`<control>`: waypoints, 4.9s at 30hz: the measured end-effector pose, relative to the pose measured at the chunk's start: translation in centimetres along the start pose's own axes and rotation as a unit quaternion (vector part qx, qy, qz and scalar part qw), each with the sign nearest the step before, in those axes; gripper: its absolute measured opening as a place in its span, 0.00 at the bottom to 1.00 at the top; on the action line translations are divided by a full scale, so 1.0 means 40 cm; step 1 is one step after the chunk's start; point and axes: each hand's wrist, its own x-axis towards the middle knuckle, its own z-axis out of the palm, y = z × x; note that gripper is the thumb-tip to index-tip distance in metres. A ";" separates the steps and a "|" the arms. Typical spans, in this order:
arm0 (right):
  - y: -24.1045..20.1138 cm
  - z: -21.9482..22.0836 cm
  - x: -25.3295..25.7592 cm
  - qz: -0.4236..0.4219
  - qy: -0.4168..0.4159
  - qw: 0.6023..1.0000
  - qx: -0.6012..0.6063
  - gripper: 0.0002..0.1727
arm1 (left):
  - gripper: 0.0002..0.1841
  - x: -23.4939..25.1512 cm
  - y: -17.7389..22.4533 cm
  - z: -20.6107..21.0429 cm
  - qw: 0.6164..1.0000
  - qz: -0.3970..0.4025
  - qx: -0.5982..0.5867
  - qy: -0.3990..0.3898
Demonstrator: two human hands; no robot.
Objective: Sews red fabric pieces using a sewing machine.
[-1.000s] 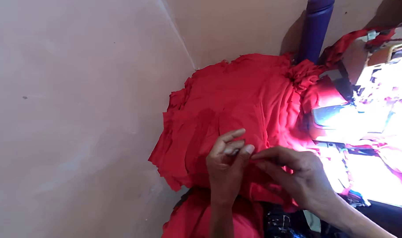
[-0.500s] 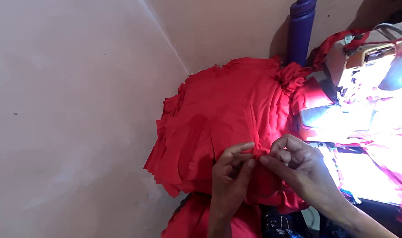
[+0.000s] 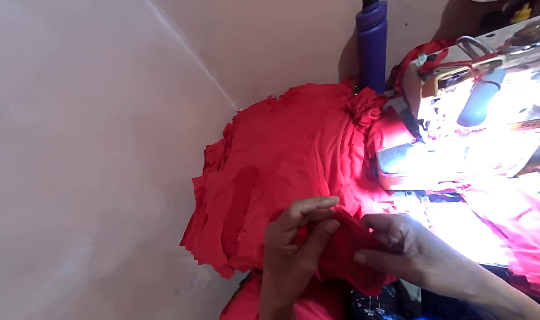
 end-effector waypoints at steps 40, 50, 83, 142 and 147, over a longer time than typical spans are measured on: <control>0.146 -0.168 -0.118 0.002 0.486 0.840 -0.243 0.16 | 0.13 0.100 -0.212 0.501 0.933 -0.020 0.357 0.035; 0.143 -0.256 -0.050 0.008 0.469 0.789 -0.397 0.14 | 0.22 0.257 -0.233 0.440 0.924 -0.154 0.314 -0.158; 0.127 0.089 -0.011 -0.090 0.066 0.923 -0.368 0.17 | 0.05 -0.366 -0.300 -0.041 0.849 0.056 0.502 0.155; -0.079 0.065 0.192 -0.149 0.220 0.956 -0.122 0.01 | 0.09 0.102 -0.038 -0.037 0.980 -0.133 -0.124 0.076; -0.072 0.062 0.176 -0.110 0.244 0.955 -0.125 0.04 | 0.10 0.078 -0.034 -0.015 0.983 -0.124 -0.119 0.072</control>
